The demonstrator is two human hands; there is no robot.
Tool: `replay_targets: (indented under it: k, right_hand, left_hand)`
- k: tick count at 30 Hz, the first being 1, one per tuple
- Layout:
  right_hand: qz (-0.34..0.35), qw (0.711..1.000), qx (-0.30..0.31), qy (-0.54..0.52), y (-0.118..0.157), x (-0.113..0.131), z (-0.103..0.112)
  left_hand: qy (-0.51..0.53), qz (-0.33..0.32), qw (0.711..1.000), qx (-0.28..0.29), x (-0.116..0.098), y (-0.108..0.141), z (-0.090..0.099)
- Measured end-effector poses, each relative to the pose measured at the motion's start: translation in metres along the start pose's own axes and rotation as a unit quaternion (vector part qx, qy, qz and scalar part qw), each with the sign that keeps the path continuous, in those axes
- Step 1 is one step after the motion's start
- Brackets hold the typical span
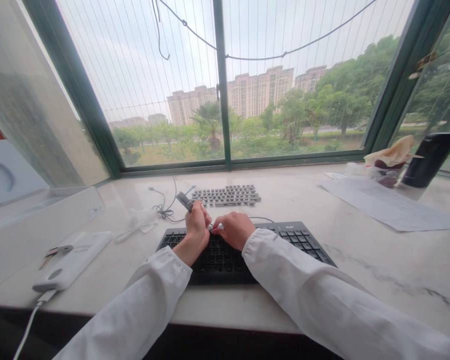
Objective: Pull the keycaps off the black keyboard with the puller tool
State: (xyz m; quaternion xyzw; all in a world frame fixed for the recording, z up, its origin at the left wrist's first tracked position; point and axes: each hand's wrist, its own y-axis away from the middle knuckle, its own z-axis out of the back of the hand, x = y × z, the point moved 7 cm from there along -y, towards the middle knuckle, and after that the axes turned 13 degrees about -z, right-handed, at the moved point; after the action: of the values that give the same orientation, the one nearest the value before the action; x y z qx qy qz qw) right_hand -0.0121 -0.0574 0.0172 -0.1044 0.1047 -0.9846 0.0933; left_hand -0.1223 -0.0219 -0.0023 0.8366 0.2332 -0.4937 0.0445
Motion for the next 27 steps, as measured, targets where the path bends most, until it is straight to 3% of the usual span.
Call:
replay_targets:
  k: [12, 18, 22, 27]
  right_hand:
    - [0.003, 1.000, 0.020, -0.020, -0.001, -0.003, 0.000]
    - [-0.003, 1.000, 0.023, -0.001, 0.000, 0.000, -0.002]
    - [0.003, 1.000, 0.022, 0.018, 0.002, 0.003, -0.002]
    - [0.030, 0.999, -0.002, -0.019, 0.004, 0.009, 0.003]
  left_hand:
    - [-0.013, -0.015, 1.000, -0.006, -0.006, 0.001, 0.000]
    - [-0.001, -0.151, 0.988, 0.015, -0.038, -0.001, -0.008]
    - [-0.033, -0.139, 0.990, 0.019, -0.034, -0.009, -0.004]
    - [-0.035, -0.176, 0.983, 0.031, -0.041, -0.015, -0.002]
